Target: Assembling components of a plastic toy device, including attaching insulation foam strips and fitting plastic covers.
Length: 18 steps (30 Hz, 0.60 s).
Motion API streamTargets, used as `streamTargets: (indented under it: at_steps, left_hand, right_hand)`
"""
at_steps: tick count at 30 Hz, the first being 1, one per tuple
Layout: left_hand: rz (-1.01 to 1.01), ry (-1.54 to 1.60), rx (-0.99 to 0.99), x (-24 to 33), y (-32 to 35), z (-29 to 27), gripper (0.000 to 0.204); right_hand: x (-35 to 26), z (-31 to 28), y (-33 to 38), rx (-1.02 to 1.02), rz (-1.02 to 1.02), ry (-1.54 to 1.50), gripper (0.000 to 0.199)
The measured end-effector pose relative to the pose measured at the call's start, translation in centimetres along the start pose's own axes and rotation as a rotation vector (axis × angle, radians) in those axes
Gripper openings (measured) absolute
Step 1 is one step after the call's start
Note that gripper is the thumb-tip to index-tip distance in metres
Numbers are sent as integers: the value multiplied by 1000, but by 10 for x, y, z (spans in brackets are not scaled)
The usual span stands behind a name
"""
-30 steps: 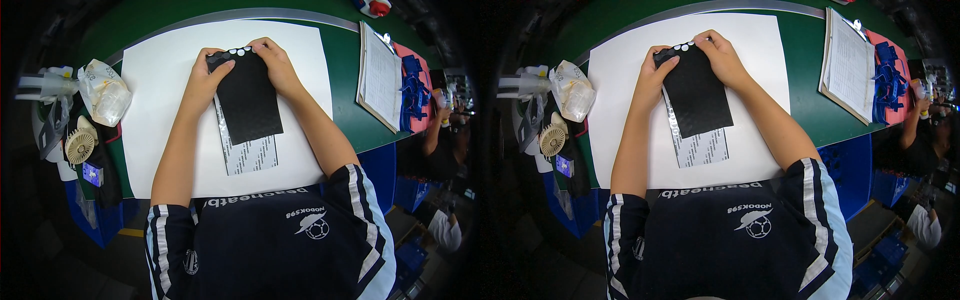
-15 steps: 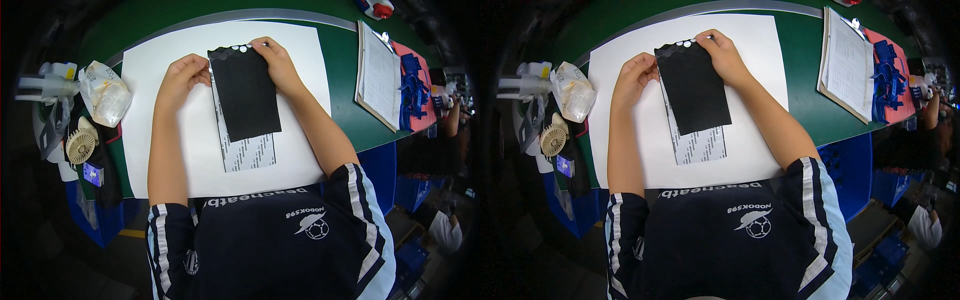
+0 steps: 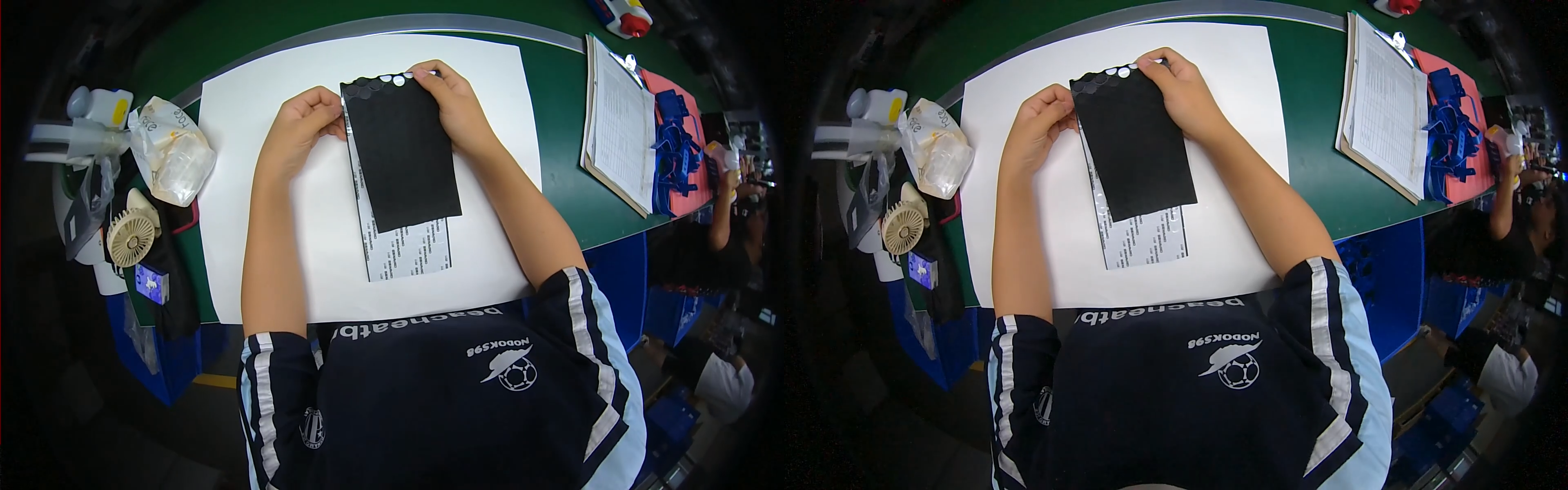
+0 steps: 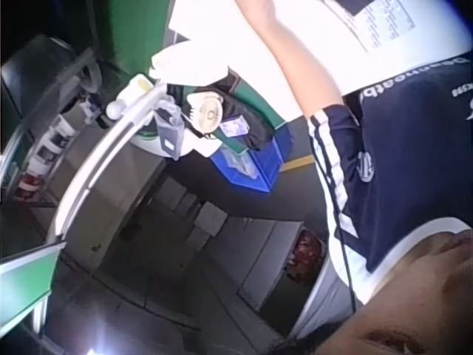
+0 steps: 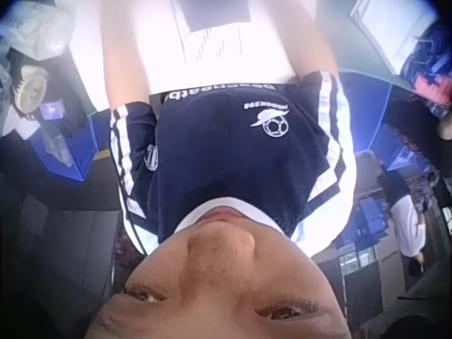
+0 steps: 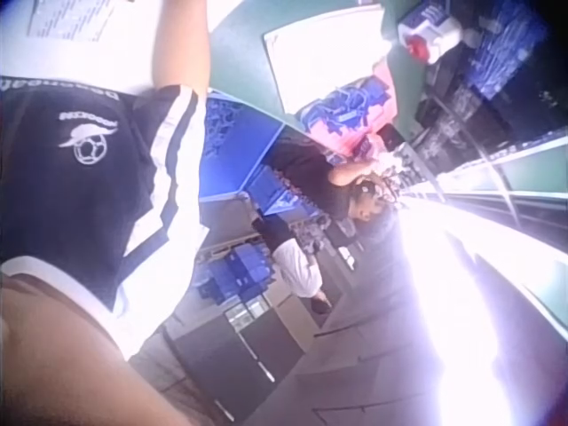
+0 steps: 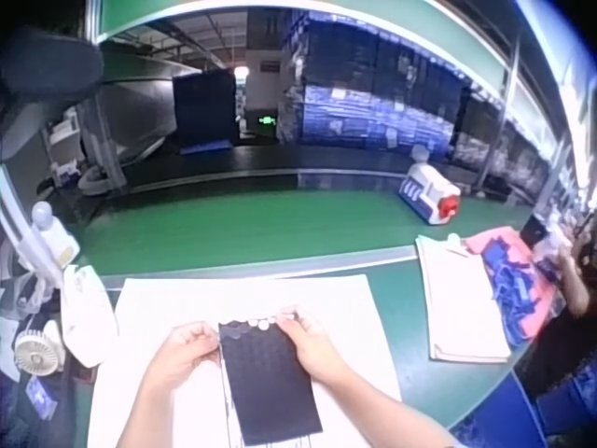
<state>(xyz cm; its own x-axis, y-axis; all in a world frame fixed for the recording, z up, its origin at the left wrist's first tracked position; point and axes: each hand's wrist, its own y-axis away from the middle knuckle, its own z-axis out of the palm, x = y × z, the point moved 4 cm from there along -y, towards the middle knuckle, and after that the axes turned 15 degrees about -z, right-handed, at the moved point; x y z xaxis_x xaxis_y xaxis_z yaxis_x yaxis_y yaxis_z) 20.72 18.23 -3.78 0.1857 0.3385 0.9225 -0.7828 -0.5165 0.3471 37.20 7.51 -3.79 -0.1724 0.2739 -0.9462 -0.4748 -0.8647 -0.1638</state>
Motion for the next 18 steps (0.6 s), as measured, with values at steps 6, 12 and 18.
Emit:
streamTargets:
  at_steps: [6, 12, 18]
  left_hand:
    - [-8, -26, 4, -2, -1, -1, 7]
    - [-2, -42, 5, 0, 0, 0, 7]
    - [3, -41, -1, 0, 1, 1, 7]
  right_hand:
    - [0, 1, 0, -3, -8, 8, 17]
    - [0, 0, 0, -5, -9, 23, 17]
    - [0, -1, 0, -1, -14, 30, 17]
